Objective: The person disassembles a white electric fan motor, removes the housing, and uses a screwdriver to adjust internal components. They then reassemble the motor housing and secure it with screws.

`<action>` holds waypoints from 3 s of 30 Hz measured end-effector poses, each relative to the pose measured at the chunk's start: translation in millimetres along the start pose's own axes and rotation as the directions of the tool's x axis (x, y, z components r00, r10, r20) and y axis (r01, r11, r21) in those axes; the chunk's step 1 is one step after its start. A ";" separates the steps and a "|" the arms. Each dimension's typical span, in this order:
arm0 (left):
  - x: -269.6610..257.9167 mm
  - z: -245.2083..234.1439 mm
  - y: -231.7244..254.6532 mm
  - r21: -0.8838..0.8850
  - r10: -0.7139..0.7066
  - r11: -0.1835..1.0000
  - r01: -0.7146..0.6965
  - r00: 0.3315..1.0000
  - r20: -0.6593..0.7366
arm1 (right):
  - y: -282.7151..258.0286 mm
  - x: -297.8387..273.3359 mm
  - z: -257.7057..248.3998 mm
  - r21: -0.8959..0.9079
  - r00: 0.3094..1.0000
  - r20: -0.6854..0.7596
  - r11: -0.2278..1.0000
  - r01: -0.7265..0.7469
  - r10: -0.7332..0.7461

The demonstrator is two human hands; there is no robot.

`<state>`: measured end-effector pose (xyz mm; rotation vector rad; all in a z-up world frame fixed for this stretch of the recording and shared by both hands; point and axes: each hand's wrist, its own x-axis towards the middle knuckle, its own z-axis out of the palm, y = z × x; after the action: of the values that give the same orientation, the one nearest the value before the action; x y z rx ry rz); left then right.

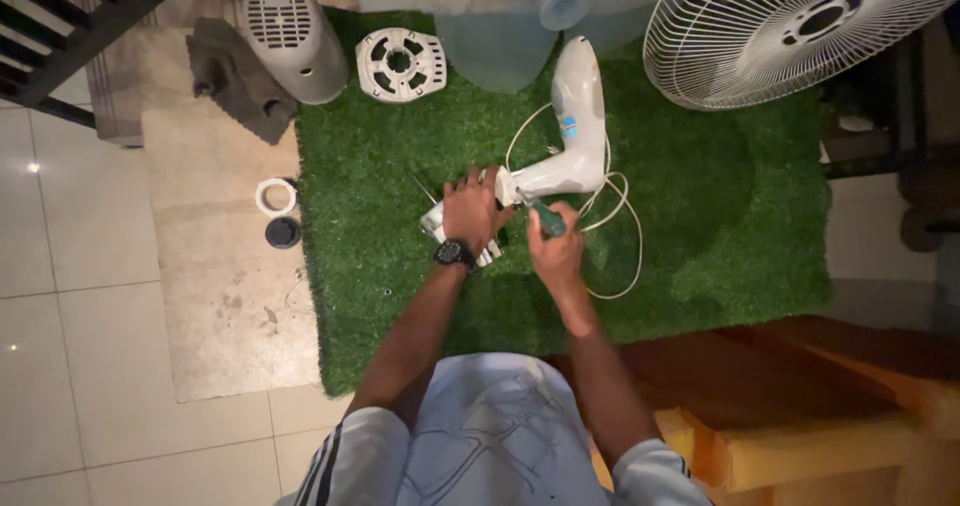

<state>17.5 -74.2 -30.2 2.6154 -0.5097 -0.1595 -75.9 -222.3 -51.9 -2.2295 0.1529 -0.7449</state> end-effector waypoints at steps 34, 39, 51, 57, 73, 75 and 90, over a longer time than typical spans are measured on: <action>-46.2 7.1 -15.3 0.065 0.315 0.949 -0.308 0.938 -0.148 | -26.3 10.4 -67.3 -0.133 0.929 0.267 0.965 -0.226 0.255; -55.8 1.9 -21.2 0.037 0.380 0.924 -0.381 0.899 -0.216 | -32.0 26.4 -61.7 -0.285 0.775 0.394 0.867 -0.408 0.494; -59.0 -2.6 -24.2 -0.003 0.408 0.907 -0.420 0.882 -0.235 | -26.0 97.9 -28.1 -0.354 0.761 0.474 0.887 -0.296 0.443; -62.7 -5.7 -24.5 -0.026 0.402 0.908 -0.418 0.887 -0.229 | 2.6 144.0 43.1 -0.593 0.476 0.756 0.779 0.205 0.450; -69.7 -8.8 -35.6 -0.047 0.384 0.907 -0.419 0.867 -0.319 | 71.4 144.8 91.8 -0.545 0.216 0.831 0.828 0.129 0.513; -70.0 -10.4 -35.2 -0.058 0.376 0.909 -0.412 0.874 -0.308 | 61.3 155.7 84.1 -0.523 0.267 0.839 0.838 0.157 0.473; -58.5 -34.3 -3.2 -0.598 -0.159 0.799 -0.060 0.938 -0.307 | -49.5 156.5 6.2 -0.115 0.383 0.914 0.991 -0.067 0.132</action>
<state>-28.7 -34.8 0.0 1.9634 -0.2101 0.1104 50.3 -235.1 52.5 -2.3278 -0.2616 0.6885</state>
